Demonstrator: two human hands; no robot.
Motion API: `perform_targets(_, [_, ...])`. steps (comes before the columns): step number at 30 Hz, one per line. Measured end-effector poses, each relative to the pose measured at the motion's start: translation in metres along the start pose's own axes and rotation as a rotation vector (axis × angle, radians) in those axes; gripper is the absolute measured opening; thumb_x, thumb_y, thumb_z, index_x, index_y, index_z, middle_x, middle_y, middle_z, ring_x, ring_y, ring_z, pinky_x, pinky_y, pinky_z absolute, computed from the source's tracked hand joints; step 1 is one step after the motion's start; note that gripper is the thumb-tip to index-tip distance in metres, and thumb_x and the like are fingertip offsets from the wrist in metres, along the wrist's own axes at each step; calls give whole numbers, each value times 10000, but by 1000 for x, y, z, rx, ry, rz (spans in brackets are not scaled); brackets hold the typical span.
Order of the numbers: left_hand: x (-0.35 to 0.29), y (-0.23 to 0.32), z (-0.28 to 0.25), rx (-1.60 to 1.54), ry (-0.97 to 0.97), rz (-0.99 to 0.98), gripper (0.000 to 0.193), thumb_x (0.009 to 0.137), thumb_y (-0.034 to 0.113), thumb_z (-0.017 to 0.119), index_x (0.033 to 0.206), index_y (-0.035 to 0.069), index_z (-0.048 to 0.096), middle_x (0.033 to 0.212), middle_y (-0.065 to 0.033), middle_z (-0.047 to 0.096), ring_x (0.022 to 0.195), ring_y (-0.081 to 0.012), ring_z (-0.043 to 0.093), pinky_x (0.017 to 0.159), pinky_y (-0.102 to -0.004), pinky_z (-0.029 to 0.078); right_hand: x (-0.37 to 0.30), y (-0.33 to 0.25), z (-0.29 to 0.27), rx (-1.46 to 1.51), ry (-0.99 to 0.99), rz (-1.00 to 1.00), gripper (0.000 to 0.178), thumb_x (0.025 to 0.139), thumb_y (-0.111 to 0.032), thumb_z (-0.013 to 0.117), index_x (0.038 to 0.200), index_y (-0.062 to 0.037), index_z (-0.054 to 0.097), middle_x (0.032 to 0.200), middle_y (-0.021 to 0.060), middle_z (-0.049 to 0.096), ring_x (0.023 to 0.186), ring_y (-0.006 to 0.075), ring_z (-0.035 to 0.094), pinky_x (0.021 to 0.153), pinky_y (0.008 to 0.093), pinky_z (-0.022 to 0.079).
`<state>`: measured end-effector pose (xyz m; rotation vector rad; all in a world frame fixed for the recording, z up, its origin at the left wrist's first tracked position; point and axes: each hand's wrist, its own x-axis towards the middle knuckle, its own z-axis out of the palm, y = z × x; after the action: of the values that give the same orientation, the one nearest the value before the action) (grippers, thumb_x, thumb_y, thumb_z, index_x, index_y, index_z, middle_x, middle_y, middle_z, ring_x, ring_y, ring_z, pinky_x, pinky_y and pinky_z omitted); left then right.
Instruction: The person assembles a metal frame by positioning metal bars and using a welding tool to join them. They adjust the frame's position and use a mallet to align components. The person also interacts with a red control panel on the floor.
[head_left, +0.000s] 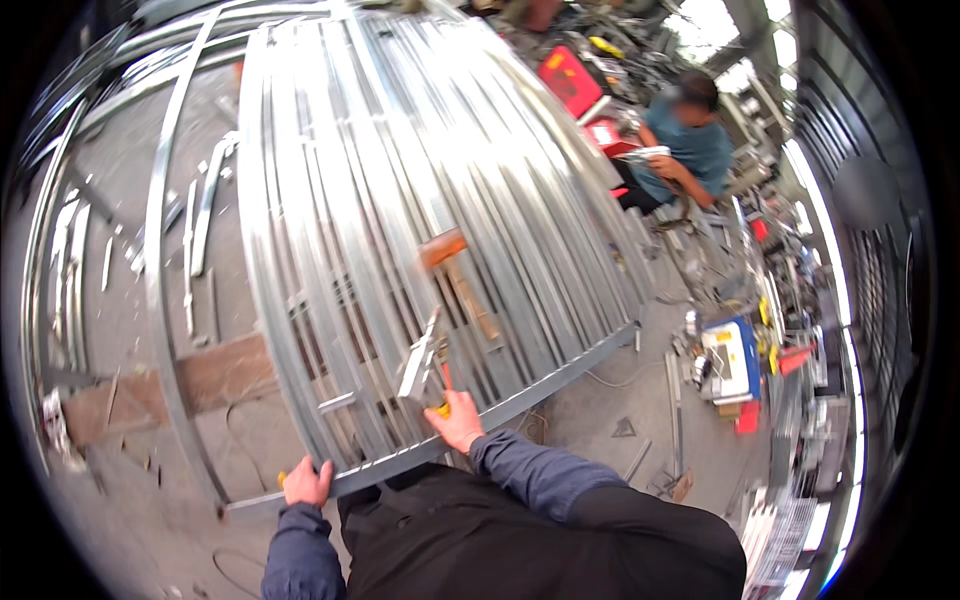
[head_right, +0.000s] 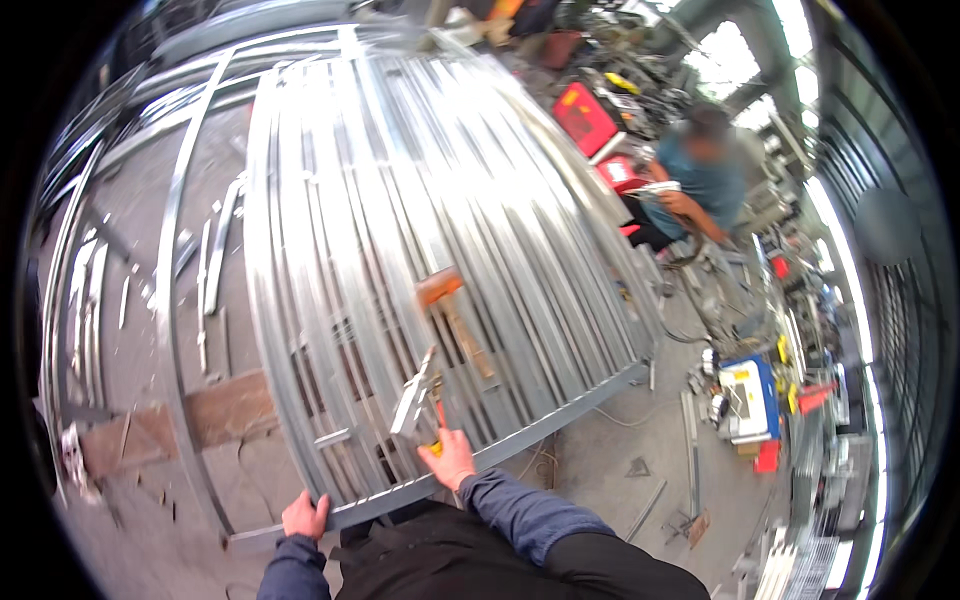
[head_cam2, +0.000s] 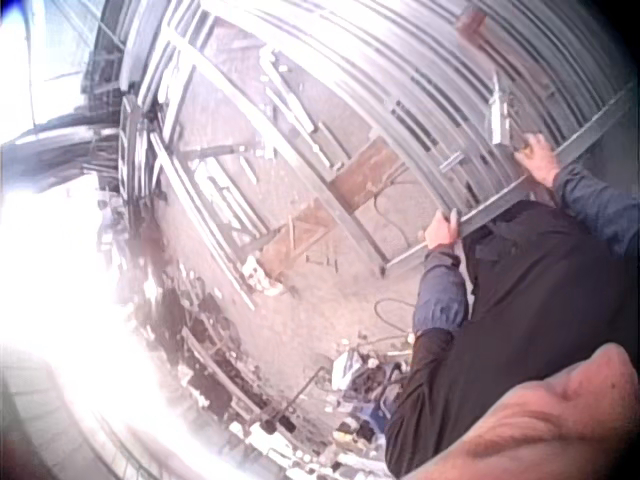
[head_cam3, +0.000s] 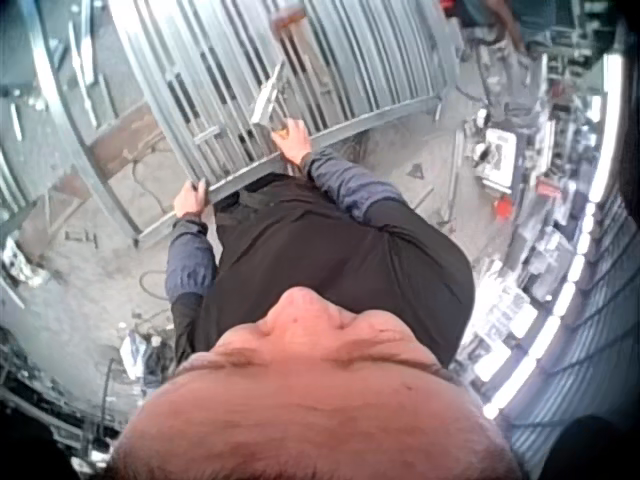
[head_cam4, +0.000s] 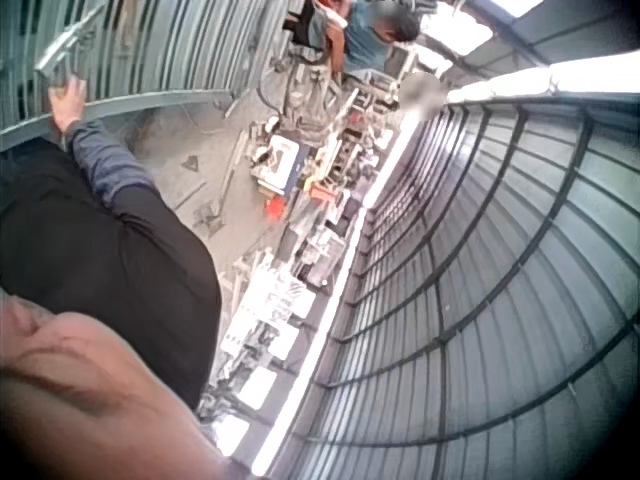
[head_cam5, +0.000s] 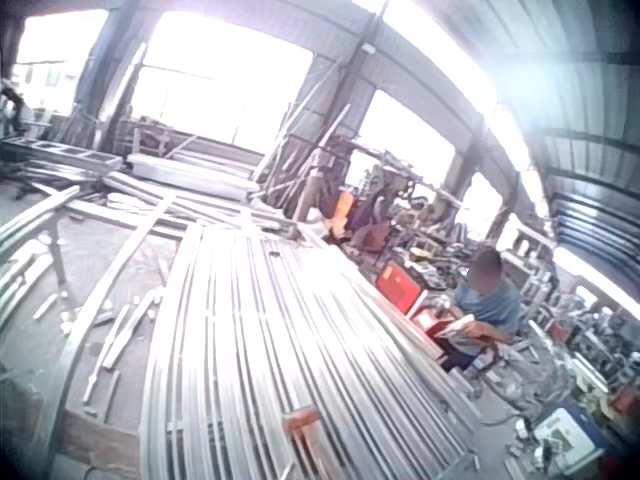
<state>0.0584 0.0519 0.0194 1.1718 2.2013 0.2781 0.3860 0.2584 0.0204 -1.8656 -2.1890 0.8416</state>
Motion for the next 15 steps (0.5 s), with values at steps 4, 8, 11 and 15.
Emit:
perform_targets(4, [7,-12,18,81,-4,23,509,975,538,673,938,30,667,895,-247,744,853,-465,717,780,-568,552,-3,-6,-26,42,1,-33,680,921,-494,787,1391,-39,602,1225,222,598,1166,429,600,1011,474,505])
perform_targets(8, [3,-15,16,98,7,27,513,981,539,665,934,28,650,891,-254,740,847,-474,713,774,-577,546,15,-28,-42,40,-6,-98,677,928,-500,770,1409,-61,586,1217,200,579,1173,425,590,1003,492,503])
perform_targets(11, [4,-17,15,105,-3,22,517,983,544,664,951,29,654,888,-255,737,856,-479,711,779,-578,547,45,-45,-39,-16,18,-125,637,915,-475,774,1401,-104,594,1189,178,571,1158,405,594,976,494,513])
perform_targets(15, [4,-20,15,100,-8,0,510,976,541,672,963,30,664,884,-250,738,856,-477,711,778,-573,549,76,-64,-33,-67,-4,-125,591,900,-479,780,1361,-145,620,1184,160,577,1137,394,608,957,493,520])
